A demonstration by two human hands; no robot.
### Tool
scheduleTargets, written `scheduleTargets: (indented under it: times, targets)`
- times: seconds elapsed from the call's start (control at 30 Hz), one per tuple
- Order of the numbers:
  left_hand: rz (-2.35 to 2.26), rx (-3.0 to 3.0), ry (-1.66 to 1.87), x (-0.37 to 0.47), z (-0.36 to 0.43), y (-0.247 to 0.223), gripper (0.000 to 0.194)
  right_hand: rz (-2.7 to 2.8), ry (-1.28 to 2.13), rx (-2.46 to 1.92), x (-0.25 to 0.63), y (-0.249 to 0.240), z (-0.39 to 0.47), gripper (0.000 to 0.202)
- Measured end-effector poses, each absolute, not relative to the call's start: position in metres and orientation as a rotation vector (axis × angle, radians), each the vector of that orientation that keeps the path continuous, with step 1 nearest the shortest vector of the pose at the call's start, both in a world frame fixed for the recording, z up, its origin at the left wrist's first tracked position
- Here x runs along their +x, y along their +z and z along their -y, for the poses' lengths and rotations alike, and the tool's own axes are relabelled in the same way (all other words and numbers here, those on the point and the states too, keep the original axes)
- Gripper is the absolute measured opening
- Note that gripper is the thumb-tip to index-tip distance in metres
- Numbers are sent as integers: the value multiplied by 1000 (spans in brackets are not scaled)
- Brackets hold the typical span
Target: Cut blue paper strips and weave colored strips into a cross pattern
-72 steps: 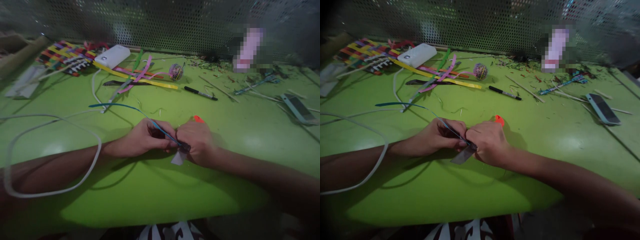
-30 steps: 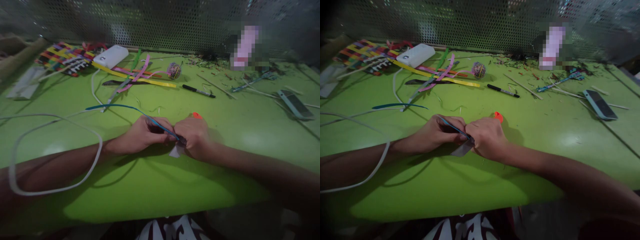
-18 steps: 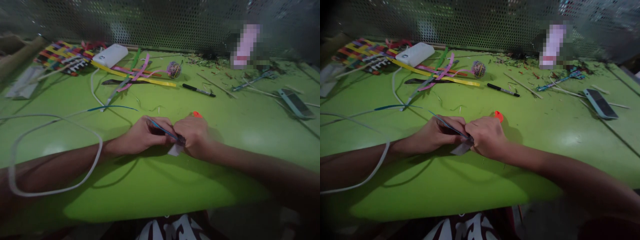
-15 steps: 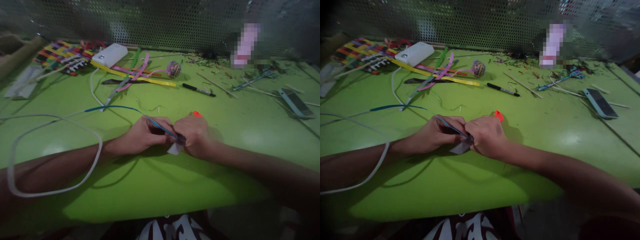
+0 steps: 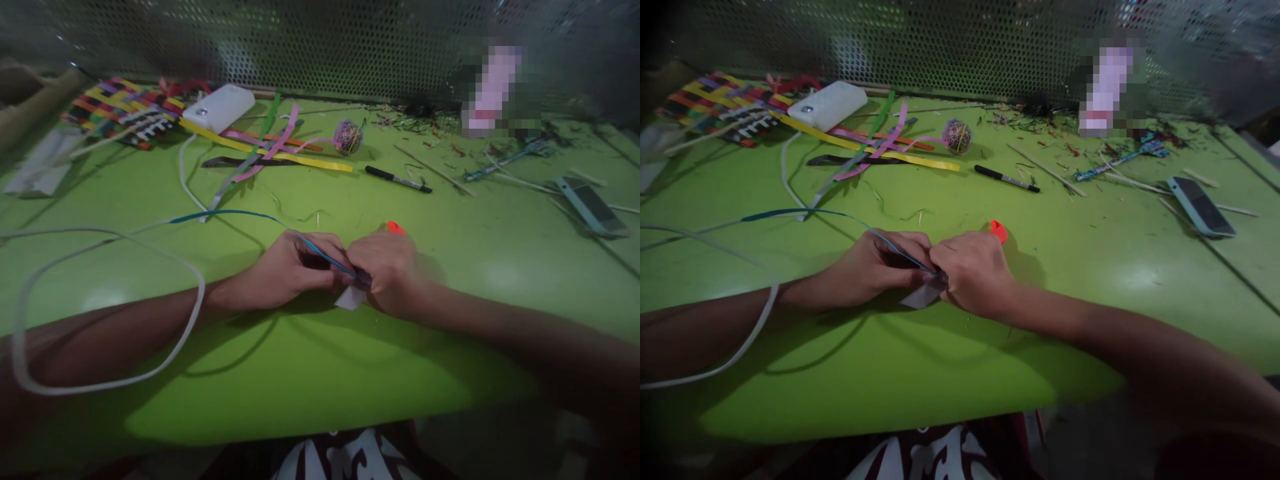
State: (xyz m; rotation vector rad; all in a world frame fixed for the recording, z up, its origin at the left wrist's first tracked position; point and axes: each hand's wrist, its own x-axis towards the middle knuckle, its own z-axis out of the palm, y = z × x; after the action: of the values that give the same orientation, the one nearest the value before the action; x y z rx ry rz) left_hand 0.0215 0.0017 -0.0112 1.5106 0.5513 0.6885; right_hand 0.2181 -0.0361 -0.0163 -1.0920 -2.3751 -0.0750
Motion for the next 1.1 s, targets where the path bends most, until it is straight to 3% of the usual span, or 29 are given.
scheduleTargets:
  times: [1.1]
  targets:
    - [-610,1520,625,20,-1,-6,11,2340,-62,-1086,216,-21,34,18]
